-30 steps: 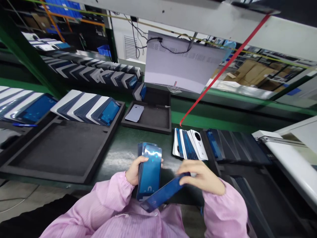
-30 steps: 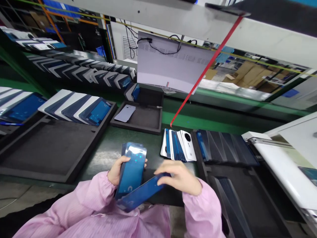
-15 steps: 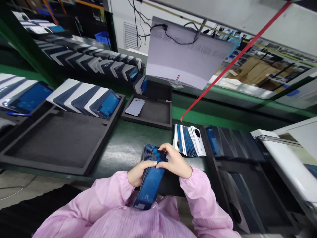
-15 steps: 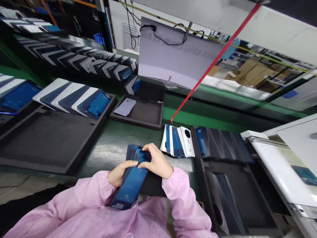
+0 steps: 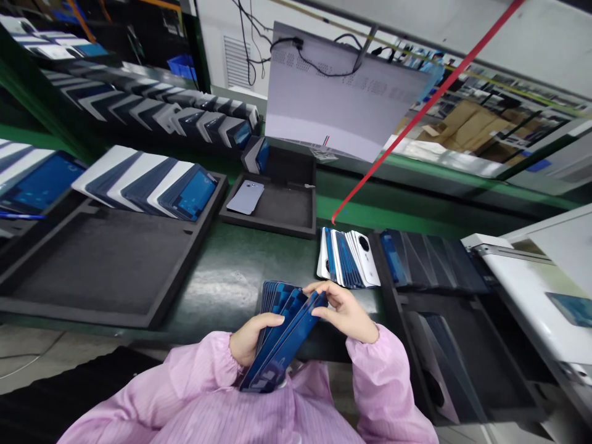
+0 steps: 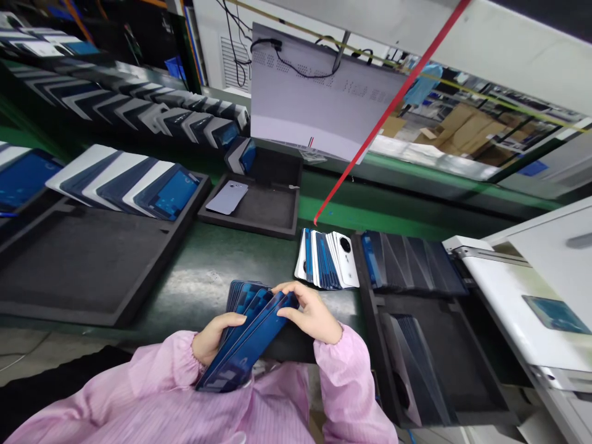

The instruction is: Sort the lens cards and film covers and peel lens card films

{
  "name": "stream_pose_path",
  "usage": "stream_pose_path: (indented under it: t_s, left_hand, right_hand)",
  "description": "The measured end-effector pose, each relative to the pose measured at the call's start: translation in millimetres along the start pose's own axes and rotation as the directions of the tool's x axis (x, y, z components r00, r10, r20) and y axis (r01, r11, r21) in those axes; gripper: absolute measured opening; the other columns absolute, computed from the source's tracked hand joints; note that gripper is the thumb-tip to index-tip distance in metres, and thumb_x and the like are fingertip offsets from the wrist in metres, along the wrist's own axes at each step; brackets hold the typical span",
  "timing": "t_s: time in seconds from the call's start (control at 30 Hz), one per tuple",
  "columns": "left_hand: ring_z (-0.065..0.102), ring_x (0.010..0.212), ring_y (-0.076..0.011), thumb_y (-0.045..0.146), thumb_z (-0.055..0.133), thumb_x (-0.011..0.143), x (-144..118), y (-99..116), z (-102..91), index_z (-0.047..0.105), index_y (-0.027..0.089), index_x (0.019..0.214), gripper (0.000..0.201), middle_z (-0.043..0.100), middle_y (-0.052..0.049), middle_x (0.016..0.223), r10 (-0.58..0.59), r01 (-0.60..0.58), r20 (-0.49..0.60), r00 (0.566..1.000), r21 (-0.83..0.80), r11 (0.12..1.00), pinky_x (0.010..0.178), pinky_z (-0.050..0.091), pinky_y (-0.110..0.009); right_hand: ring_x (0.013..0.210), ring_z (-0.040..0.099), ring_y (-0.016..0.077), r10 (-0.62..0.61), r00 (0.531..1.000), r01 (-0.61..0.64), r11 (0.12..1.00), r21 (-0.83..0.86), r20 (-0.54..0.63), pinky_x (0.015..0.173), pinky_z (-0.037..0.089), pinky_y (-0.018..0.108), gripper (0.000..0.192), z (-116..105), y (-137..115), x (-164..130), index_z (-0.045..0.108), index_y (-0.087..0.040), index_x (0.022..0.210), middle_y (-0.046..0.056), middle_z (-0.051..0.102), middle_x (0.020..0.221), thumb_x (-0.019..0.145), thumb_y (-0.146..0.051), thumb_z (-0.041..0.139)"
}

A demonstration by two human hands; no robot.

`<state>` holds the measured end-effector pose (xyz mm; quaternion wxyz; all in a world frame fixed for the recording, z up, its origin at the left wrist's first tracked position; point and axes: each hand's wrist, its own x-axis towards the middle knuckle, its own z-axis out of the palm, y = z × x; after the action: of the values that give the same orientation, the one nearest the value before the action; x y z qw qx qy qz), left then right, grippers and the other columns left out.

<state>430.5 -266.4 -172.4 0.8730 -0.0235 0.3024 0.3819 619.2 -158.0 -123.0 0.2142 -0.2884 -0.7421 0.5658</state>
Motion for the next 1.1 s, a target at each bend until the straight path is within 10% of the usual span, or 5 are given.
stream_pose_path:
  t_s: [0.4,0.6,0.67,0.87,1.1]
  left_hand:
    - [0.058,0.105,-0.0305,0.027,0.076,0.061,-7,24,36.9,0.063,0.016,0.108,0.05,0.065,-0.011,0.111,0.36,-0.448,0.268,0.893,0.48,0.754,0.092,0.042,-0.041]
    - [0.044,0.122,-0.0314,0.014,0.079,0.057,12,53,58.6,0.043,0.018,0.129,0.08,0.052,-0.012,0.128,0.752,-0.762,0.478,0.455,0.645,0.051,0.107,0.027,-0.041]
    - [0.04,0.126,-0.0328,0.013,0.08,0.055,28,52,52.3,0.041,0.017,0.129,0.084,0.047,-0.015,0.133,0.733,-0.788,0.554,0.394,0.614,-0.04,0.109,0.026,-0.042]
    - [0.029,0.134,-0.0344,0.018,0.081,0.055,61,36,22.3,0.037,0.015,0.136,0.092,0.034,-0.018,0.143,0.725,-0.758,0.489,0.486,0.649,0.07,0.113,0.017,-0.045]
    - [0.029,0.133,-0.0368,0.028,0.079,0.061,66,36,22.8,0.039,0.012,0.136,0.087,0.041,-0.018,0.138,0.704,-0.685,0.511,0.493,0.727,-0.048,0.114,0.013,-0.042]
  right_hand:
    - [0.103,0.056,0.023,-0.328,0.939,0.343,0.855,-0.388,0.108,0.09,0.045,0.04,0.022,-10,-45,31,0.051,-0.023,0.102,0.008,0.059,0.105,0.083,-0.026,0.062]
    - [0.141,0.015,0.0313,-0.477,0.879,0.467,0.867,-0.172,-0.018,0.111,0.021,0.052,0.117,-11,-47,39,0.0,-0.038,0.144,0.009,0.005,0.154,0.06,-0.047,0.081]
    - [0.139,0.022,0.0321,-0.443,0.897,0.442,0.896,-0.039,-0.014,0.11,0.024,0.052,0.131,-1,-24,42,-0.008,-0.037,0.143,0.012,0.007,0.153,0.05,-0.051,0.084]
    - [0.137,0.027,0.0282,-0.203,0.976,0.208,0.976,0.061,-0.077,0.113,0.019,0.049,0.132,24,43,44,-0.003,-0.027,0.146,0.017,0.026,0.147,0.051,-0.044,0.086]
    - [0.137,0.028,0.0267,-0.132,0.988,0.141,0.983,0.113,-0.086,0.114,0.02,0.046,0.13,18,44,36,0.003,-0.024,0.146,0.017,0.031,0.145,0.049,-0.049,0.085]
